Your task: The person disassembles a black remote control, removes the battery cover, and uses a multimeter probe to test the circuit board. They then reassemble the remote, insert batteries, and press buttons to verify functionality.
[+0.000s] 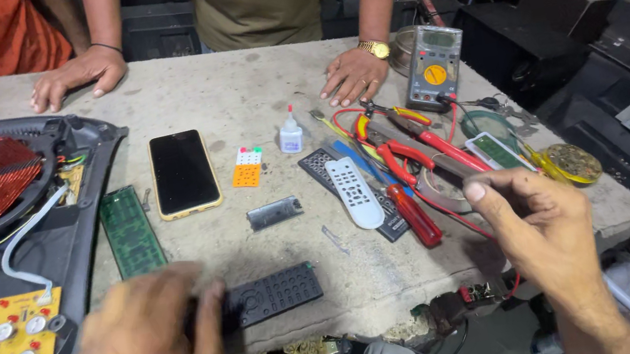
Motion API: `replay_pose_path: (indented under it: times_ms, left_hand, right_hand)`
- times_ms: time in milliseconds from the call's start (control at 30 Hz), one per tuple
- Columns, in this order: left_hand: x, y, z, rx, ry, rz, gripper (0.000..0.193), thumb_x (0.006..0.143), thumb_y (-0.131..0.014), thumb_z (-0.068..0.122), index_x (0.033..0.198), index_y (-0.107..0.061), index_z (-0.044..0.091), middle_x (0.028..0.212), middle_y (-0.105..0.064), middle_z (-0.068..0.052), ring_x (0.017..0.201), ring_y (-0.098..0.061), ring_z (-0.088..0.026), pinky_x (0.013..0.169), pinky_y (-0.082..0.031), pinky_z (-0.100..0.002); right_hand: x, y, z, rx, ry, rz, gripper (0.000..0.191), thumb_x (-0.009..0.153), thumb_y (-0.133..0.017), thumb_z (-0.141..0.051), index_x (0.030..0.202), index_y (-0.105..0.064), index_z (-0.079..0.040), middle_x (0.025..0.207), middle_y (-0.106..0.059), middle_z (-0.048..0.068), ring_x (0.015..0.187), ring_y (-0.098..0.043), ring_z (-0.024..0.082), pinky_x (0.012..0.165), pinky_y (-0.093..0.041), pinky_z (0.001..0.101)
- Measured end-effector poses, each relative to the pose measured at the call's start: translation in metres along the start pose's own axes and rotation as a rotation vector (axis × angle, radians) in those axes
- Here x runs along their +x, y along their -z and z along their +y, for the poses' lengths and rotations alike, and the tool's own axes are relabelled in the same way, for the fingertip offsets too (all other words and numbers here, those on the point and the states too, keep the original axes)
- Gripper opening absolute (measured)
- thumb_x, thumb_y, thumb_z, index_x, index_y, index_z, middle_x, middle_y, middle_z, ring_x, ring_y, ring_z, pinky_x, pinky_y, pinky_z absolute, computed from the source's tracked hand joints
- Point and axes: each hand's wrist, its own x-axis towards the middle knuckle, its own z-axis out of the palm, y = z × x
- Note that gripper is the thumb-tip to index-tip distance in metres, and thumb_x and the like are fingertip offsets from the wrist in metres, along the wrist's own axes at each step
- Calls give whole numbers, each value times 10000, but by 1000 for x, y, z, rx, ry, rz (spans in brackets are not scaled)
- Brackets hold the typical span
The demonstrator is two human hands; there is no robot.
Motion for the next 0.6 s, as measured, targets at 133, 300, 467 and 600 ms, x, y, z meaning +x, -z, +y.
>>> replay_pose_path:
  times_ms: [133, 300, 467, 600]
  left_hand:
    - [16, 14, 4, 193, 203, -85, 282, 909, -719, 356, 1097, -756, 149, 1026, -745, -70, 981, -675, -313, 778, -534, -454]
    - [31, -1, 27, -20, -33, -132, 292, 819, -748, 326, 1053, -765, 153, 936, -751, -86, 893, -684, -337, 703, -542, -469]
    - [52, -36, 53, -196, -254, -88, 212, 865, -704, 224, 1024, -737, 88, 939, -745, -154, 893, -696, -373, 764, -542, -495]
    - [79, -64, 62, -70, -7, -453, 209, 899, -695, 253, 1053, -734, 116, 950, -734, -202, 945, -690, -400, 814, -530, -520]
  right_hand:
    - [-13, 7, 4, -126, 46, -57, 208, 891, -765, -148, 1054, -775, -19, 617, -598, -28, 536, -470, 18, 470, -367, 207]
    - [-7, -5, -1, -141, 124, -132, 191, 896, -742, -176, 1040, -773, -53, 735, -727, 17, 579, -708, 72, 499, -534, 243]
    - [14, -54, -6, -629, 711, -253, 348, 771, -784, -382, 777, -723, -39, 760, -688, 135, 768, -676, 356, 601, -534, 458]
    - [26, -82, -4, -784, 748, -305, 234, 754, -747, -290, 755, -721, -58, 768, -681, 144, 736, -679, 338, 577, -538, 471]
